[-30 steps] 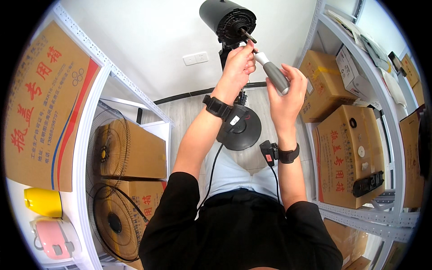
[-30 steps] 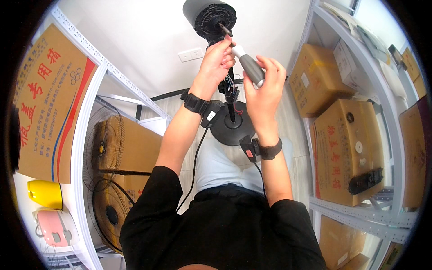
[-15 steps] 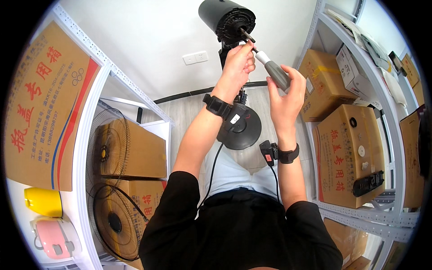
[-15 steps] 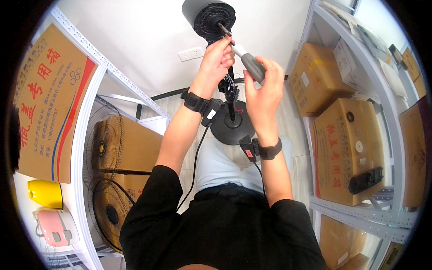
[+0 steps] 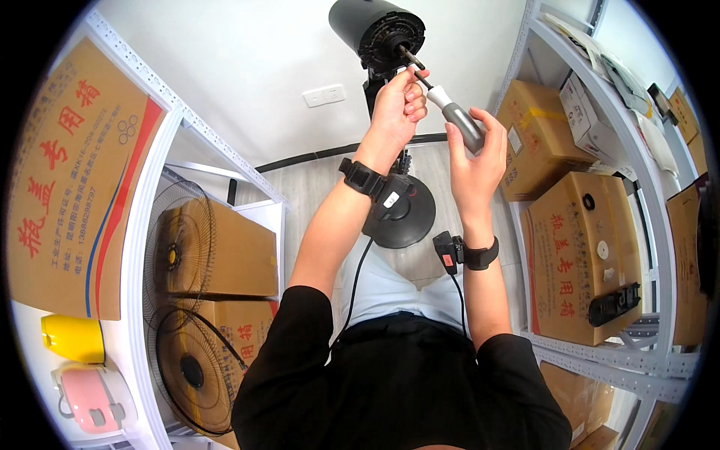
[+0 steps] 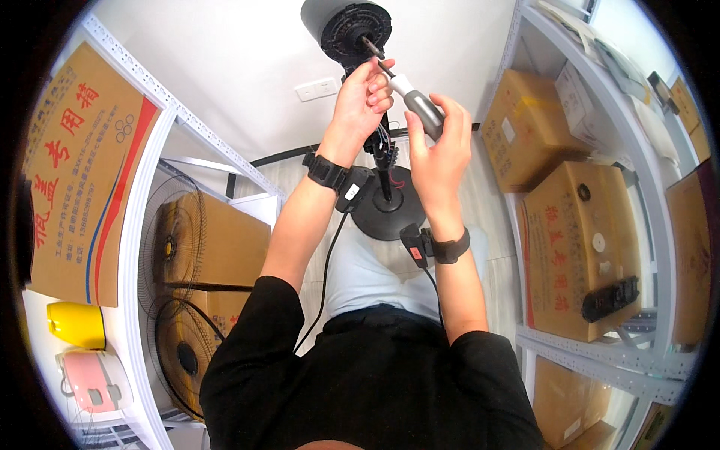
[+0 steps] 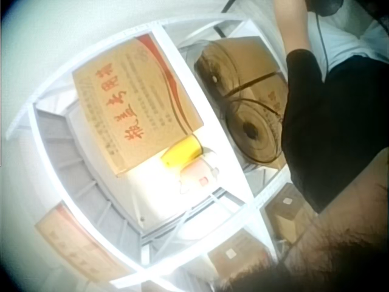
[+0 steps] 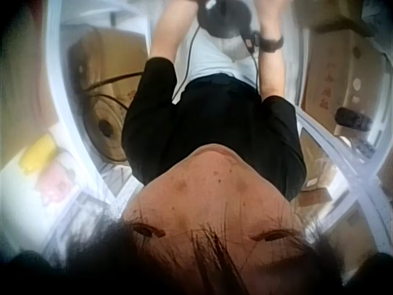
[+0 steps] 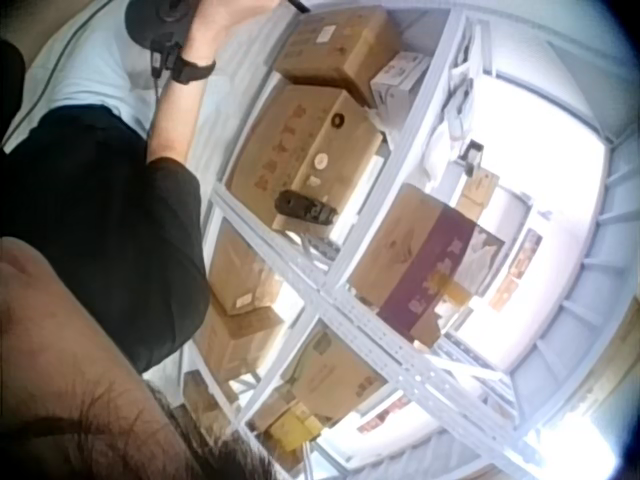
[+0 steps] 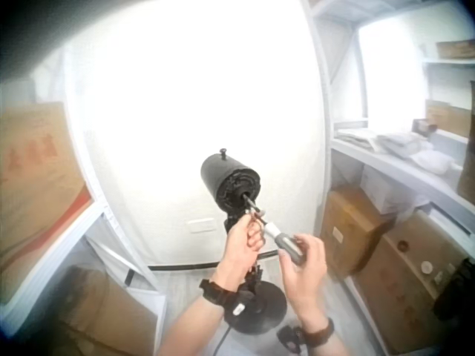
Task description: The person disassembles a standing fan by removing the front grille, unscrewing the motor housing, and detaching the motor from the stand. They use a screwdriver to loosen screws and separate components.
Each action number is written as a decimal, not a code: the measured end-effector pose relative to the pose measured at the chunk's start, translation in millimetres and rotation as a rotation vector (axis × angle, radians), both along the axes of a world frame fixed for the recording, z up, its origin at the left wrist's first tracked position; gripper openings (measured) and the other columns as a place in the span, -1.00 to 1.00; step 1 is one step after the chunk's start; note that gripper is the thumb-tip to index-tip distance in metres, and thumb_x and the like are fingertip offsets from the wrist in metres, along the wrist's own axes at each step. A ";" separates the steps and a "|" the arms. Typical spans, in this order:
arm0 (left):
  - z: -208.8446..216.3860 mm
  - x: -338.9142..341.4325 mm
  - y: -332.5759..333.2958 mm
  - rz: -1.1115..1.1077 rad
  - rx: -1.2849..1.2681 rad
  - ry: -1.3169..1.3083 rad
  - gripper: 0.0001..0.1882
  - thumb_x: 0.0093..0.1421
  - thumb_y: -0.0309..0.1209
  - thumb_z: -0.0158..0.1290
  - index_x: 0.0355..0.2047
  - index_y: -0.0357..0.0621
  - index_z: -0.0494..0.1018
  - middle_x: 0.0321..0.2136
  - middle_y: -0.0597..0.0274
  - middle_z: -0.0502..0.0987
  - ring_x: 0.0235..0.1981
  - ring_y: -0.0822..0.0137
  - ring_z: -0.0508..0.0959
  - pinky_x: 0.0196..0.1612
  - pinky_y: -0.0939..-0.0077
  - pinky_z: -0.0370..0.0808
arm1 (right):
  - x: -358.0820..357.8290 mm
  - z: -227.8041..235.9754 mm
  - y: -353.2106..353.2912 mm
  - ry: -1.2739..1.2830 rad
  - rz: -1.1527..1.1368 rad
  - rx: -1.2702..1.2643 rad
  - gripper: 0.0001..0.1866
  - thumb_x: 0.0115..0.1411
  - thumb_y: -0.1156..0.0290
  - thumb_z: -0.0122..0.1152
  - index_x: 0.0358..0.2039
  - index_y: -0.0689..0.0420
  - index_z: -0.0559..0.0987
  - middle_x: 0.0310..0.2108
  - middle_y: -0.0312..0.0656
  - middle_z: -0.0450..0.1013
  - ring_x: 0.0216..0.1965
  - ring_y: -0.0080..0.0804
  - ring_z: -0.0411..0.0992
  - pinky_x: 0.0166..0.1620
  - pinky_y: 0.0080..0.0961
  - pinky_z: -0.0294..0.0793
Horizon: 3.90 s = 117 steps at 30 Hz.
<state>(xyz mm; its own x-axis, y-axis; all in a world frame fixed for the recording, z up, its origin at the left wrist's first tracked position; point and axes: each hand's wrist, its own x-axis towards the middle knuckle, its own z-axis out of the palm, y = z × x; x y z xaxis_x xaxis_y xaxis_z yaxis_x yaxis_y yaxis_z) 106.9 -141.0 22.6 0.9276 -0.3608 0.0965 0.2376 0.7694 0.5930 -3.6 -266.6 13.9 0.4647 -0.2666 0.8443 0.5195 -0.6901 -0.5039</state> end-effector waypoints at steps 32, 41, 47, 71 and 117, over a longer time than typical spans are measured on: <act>-13.1 30.0 12.9 0.003 -0.144 -0.021 -0.74 0.30 -0.38 -0.15 -0.18 -0.31 0.45 -0.69 0.44 0.18 -0.71 0.51 0.17 -0.68 0.60 0.14 | -9.6 -0.5 -1.2 -0.111 0.023 -0.061 -0.65 0.03 0.64 0.36 -0.14 0.10 0.58 -0.09 -0.22 0.57 -0.06 -0.22 0.46 0.01 -0.35 0.41; -8.1 32.7 5.9 0.126 -0.095 -0.015 -0.69 0.41 -0.26 -0.16 -0.22 -0.26 0.45 -0.67 0.47 0.15 -0.71 0.54 0.14 -0.67 0.61 0.11 | -17.1 -3.1 -7.7 -0.077 0.053 -0.017 -0.67 0.04 0.61 0.37 -0.14 0.10 0.58 -0.10 -0.20 0.57 -0.09 -0.22 0.48 0.00 -0.36 0.41; -16.3 24.4 -0.5 0.163 -0.044 0.001 -0.68 0.49 -0.28 -0.20 -0.30 -0.23 0.42 -0.61 0.44 0.17 -0.68 0.56 0.13 -0.66 0.64 0.08 | -21.9 -9.7 -15.5 0.000 0.104 0.119 -0.68 0.06 0.58 0.40 -0.14 0.13 0.58 -0.09 -0.20 0.57 -0.07 -0.28 0.50 0.02 -0.39 0.44; 28.2 15.4 59.1 0.957 0.716 -0.510 -0.68 0.41 -0.36 -0.01 0.13 -0.15 0.44 -0.65 0.58 0.23 -0.59 0.67 0.11 -0.53 0.65 0.05 | 137.9 64.7 -16.7 0.375 0.693 0.459 -0.53 0.12 0.22 0.44 0.02 0.10 0.61 -0.45 -0.37 0.51 -0.58 -0.72 0.35 -0.56 -0.71 0.30; 49.8 17.1 67.9 0.502 0.700 -0.268 -0.57 0.39 -0.03 0.00 -0.55 0.06 0.28 -0.75 0.64 0.10 -0.81 0.71 0.01 -0.75 0.72 -0.09 | 149.7 61.4 -21.8 0.377 0.475 0.061 -0.46 0.05 -0.09 0.46 -0.29 0.15 0.55 -0.53 -0.28 0.49 -0.55 -0.56 0.43 -0.44 -0.55 0.43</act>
